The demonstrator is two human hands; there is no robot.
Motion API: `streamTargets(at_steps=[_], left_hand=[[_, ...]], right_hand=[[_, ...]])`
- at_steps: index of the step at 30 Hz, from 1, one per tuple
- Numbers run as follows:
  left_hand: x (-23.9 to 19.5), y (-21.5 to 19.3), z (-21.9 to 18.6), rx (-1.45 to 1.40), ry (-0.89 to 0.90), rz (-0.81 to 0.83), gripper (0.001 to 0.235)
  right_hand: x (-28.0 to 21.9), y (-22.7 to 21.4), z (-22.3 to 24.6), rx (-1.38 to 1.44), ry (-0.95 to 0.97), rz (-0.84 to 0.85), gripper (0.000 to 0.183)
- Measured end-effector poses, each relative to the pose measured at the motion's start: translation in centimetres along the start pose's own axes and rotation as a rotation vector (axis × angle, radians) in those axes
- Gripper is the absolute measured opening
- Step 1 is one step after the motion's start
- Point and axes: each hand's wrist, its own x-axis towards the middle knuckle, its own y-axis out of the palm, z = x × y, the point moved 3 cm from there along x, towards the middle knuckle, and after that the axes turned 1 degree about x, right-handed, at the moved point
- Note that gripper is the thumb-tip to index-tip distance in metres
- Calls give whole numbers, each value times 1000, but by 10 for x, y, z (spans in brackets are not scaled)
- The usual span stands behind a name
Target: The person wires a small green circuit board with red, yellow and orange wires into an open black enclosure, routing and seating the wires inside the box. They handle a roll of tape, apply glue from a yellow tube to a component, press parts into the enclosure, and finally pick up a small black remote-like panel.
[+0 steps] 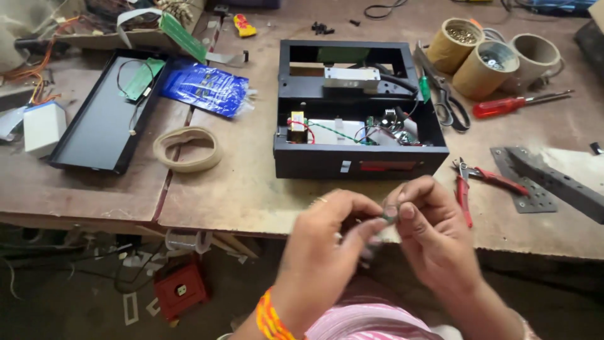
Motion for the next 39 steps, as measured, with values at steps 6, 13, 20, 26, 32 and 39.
streamTargets(at_steps=[6,13,20,26,32,39], left_hand=[[-1,9,17,-420,-248,4,29],[20,3,22,-358,-77,-62,17],[43,-2,10,-89,0,74,15],[164,-66,80,57,283,-26,22],[371,-161,256,907,132,-179,44],[428,-194,371,1255,-99,-163,24]], right_hand=[[3,17,-6,300,98,-80,21],[-15,-2,-37,13,411,59,28],[-3,-20,-10,-177,426,99,29],[20,-53,-10,-319,310,-31,22],[29,-64,-13,-231,259,-126,23],[32,-83,-2,-390,334,-86,20]])
